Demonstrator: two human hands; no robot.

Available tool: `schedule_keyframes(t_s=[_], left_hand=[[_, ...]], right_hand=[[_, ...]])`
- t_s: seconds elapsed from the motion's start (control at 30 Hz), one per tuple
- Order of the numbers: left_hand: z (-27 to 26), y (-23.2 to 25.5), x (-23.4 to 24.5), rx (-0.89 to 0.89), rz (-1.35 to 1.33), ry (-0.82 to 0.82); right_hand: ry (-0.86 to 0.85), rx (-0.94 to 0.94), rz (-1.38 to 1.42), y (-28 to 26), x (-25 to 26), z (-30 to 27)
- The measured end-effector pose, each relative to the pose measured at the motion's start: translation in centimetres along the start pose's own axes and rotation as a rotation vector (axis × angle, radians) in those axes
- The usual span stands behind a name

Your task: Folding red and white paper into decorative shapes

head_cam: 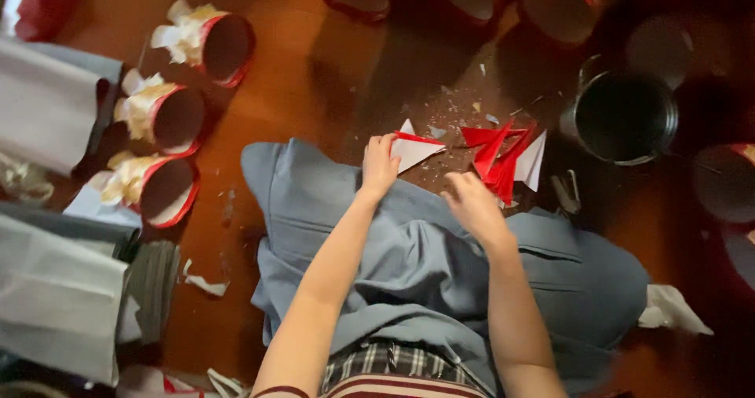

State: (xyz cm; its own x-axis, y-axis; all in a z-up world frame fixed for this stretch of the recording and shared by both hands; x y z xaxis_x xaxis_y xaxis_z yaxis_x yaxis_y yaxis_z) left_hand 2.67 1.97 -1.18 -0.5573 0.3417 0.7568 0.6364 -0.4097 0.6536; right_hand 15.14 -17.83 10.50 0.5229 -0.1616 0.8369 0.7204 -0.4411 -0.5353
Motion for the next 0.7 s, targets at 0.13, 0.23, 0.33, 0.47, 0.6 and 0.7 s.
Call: schedule_keyframes(t_s=[0.13, 0.23, 0.33, 0.47, 0.6, 0.7], left_hand=[[0.5, 2.8, -0.6, -0.182, 0.240, -0.059], [0.5, 4.1, -0.6, -0.289, 0.438, -0.136], [0.7, 3.0, -2.0, -0.314, 0.614, -0.114], [0.6, 2.8, -2.3, -0.372, 0.614, 0.011], [0.1, 2.2, -2.8, -0.422, 0.584, 0.057], [0.5, 2.7, -0.9, -0.282, 0.362, -0.038]], right_hand=[[-0.048, 0.052, -0.092, 0.4, -2.6, 0.4], [-0.084, 0.056, -0.086, 1.1, -3.9, 0.5], [-0.118, 0.040, -0.080, 1.5, -4.2, 0.8], [-0.191, 0.018, -0.047, 0.8, -3.5, 1.0], [-0.212, 0.010, -0.034, 0.4, -3.7, 1.1], [-0.220, 0.012, -0.039, 0.2, -3.4, 1.1]])
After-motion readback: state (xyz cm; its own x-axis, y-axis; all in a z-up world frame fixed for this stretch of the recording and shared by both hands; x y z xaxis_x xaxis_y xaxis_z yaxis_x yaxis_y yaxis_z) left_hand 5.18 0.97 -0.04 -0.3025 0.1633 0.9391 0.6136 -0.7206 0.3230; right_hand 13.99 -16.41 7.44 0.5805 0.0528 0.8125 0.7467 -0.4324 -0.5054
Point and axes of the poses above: each hand's wrist, its own z-axis towards the middle knuckle, its own x-axis out of the back of the hand, y = z × x, the point moved 2 cm from there along z, towards the middle knuckle, and after that the axes turned 7 degrees about y, right-handed, at the moved point
